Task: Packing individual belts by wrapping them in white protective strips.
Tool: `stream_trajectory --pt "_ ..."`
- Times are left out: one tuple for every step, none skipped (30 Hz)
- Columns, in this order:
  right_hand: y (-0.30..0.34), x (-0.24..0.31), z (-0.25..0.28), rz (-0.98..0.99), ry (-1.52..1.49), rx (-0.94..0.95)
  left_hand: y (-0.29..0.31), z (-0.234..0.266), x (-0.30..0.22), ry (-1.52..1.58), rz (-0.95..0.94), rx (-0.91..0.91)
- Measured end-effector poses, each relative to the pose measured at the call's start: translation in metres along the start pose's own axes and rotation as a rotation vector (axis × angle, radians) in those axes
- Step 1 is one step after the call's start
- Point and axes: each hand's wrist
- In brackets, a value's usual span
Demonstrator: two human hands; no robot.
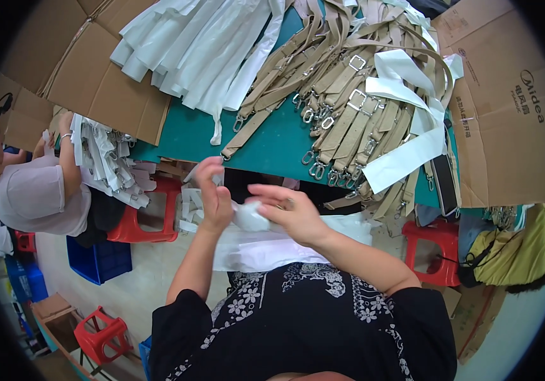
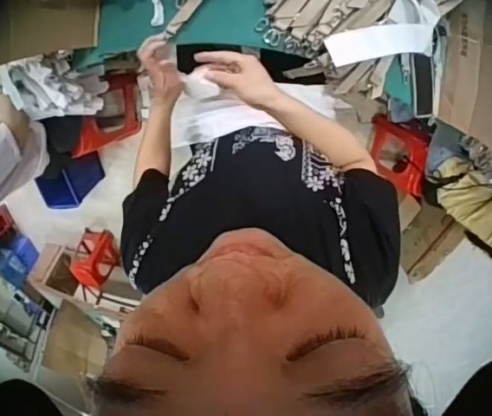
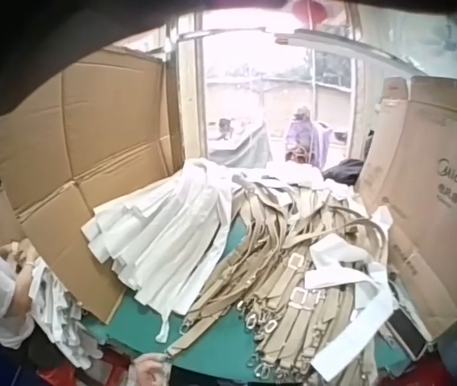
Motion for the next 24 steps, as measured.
stream_trajectory --pt "0.017 0.008 0.012 -0.045 -0.033 -0.025 -0.005 0.008 0.001 0.012 0.116 0.163" --pt "0.033 0.012 0.028 -0.096 -0.068 -0.036 -0.004 0.021 0.006 -0.088 0.131 0.417" --pt "0.054 0.024 0.050 -0.072 -0.155 -0.098 -0.005 0.031 0.009 -0.183 0.144 0.675" --pt "0.078 0.024 0.081 0.120 -0.215 -0.147 -0.006 0.035 0.002 -0.148 0.164 0.640" --pt "0.105 0.028 0.109 0.242 -0.328 -0.244 -0.007 0.042 0.000 -0.241 0.157 0.751" --pt "0.137 0.028 0.138 0.252 -0.321 -0.487 -0.008 0.047 -0.006 -0.343 0.152 0.855" --pt "0.171 0.024 0.173 0.250 -0.267 -0.549 -0.009 0.042 -0.023 -0.406 0.112 0.930" --pt "0.200 0.013 0.200 0.285 -0.243 -0.591 -0.006 0.041 -0.030 -0.338 0.318 1.044" --pt "0.226 0.002 0.220 0.318 -0.217 -0.637 -0.003 0.041 -0.034 -0.262 0.528 1.153" --pt "0.244 -0.005 0.233 0.311 -0.259 -0.717 -0.007 0.039 -0.049 -0.409 0.612 1.222" --pt "0.259 -0.012 0.243 0.302 -0.299 -0.794 -0.001 0.045 -0.050 -0.385 0.761 1.266" --pt "0.272 -0.023 0.255 0.278 -0.286 -0.812 0.003 0.055 -0.047 -0.362 0.905 1.307" --pt "0.284 -0.039 0.271 0.210 -0.196 -0.829 0.008 0.064 -0.041 -0.316 1.009 1.313" --pt "0.295 -0.059 0.287 0.140 -0.107 -0.850 0.017 0.071 -0.035 -0.266 1.113 1.321" --pt "0.298 -0.081 0.302 0.031 0.009 -0.855 0.029 0.076 -0.031 -0.339 1.168 1.368" --pt "0.300 -0.104 0.315 -0.067 -0.020 -0.846 0.042 0.080 -0.024 -0.388 1.147 1.429" --pt "0.300 -0.120 0.325 -0.166 -0.048 -0.835 0.055 0.083 -0.020 -0.435 1.127 1.488" --pt "0.294 -0.126 0.326 -0.272 -0.002 -0.791 0.066 0.083 -0.016 -0.619 0.996 1.600" --pt "0.284 -0.121 0.320 -0.425 0.128 -0.841 0.081 0.094 -0.011 -0.708 0.866 1.556" --pt "0.280 -0.116 0.315 -0.582 0.257 -0.889 0.077 0.097 -0.015 -0.787 0.732 1.509" --pt "0.287 -0.127 0.332 -0.522 0.939 -0.814 0.068 0.093 -0.010 -0.785 0.708 1.524" --pt "0.277 -0.094 0.323 -0.605 1.094 -0.636 0.044 0.079 -0.029 -0.689 0.738 1.329" --pt "0.260 -0.039 0.306 -0.689 1.242 -0.452 0.023 0.062 -0.046 -0.585 0.758 1.139" --pt "0.246 -0.002 0.290 -0.491 0.906 -0.478 0.007 0.041 -0.058 -0.465 0.738 0.920"
Point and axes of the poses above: each hand's wrist, its own y-axis away from the middle knuckle, its own z-axis out of the back of the hand, x = y × z, and after that the axes turned 5 degrees about y, right-handed
